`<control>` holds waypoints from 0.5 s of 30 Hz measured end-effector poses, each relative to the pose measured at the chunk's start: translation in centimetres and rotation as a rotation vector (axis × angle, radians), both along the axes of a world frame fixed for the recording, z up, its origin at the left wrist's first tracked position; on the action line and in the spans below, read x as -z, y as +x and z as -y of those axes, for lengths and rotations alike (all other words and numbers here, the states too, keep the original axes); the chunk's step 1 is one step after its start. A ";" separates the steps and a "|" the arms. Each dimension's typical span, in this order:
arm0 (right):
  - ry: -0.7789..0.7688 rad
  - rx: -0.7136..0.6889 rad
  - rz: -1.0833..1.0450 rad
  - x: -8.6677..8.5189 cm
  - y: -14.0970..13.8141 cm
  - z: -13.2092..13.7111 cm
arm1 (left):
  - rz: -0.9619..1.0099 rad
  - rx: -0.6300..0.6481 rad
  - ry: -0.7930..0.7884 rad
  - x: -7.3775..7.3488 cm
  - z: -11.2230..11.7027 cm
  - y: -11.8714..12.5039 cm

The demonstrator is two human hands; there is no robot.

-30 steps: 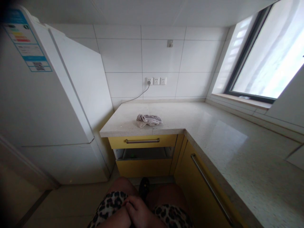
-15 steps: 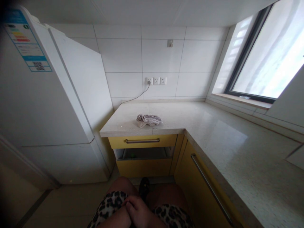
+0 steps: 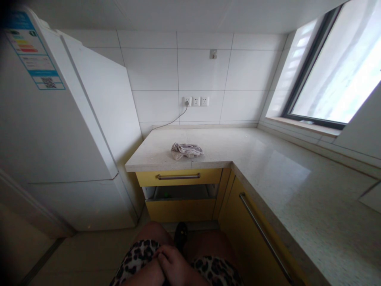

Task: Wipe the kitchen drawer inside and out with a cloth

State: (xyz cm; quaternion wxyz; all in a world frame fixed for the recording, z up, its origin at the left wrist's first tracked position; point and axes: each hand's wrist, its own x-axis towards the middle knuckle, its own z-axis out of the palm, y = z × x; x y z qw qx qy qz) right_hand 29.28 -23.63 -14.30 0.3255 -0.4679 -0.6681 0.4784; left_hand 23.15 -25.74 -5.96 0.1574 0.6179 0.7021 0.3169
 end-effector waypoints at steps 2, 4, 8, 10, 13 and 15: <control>-0.008 -0.007 -0.011 -0.3 0.0 0.1 | 0.000 -0.004 -0.002 0.0 0.0 0.0; -0.011 -0.014 -0.019 -0.6 0.0 0.1 | 0.000 -0.007 -0.003 0.0 0.0 0.0; -0.017 -0.014 -0.011 -1.0 0.0 0.1 | 0.001 -0.009 -0.007 -0.1 0.2 -0.2; -0.013 -0.022 -0.006 -0.9 0.1 0.1 | 0.001 -0.009 -0.008 -0.1 0.2 -0.2; -0.002 -0.024 0.003 -0.7 0.1 0.0 | 0.001 -0.009 -0.011 0.0 0.3 -0.3; -0.004 -0.016 0.002 -0.6 0.2 0.1 | 0.000 -0.011 -0.012 0.1 0.2 -0.3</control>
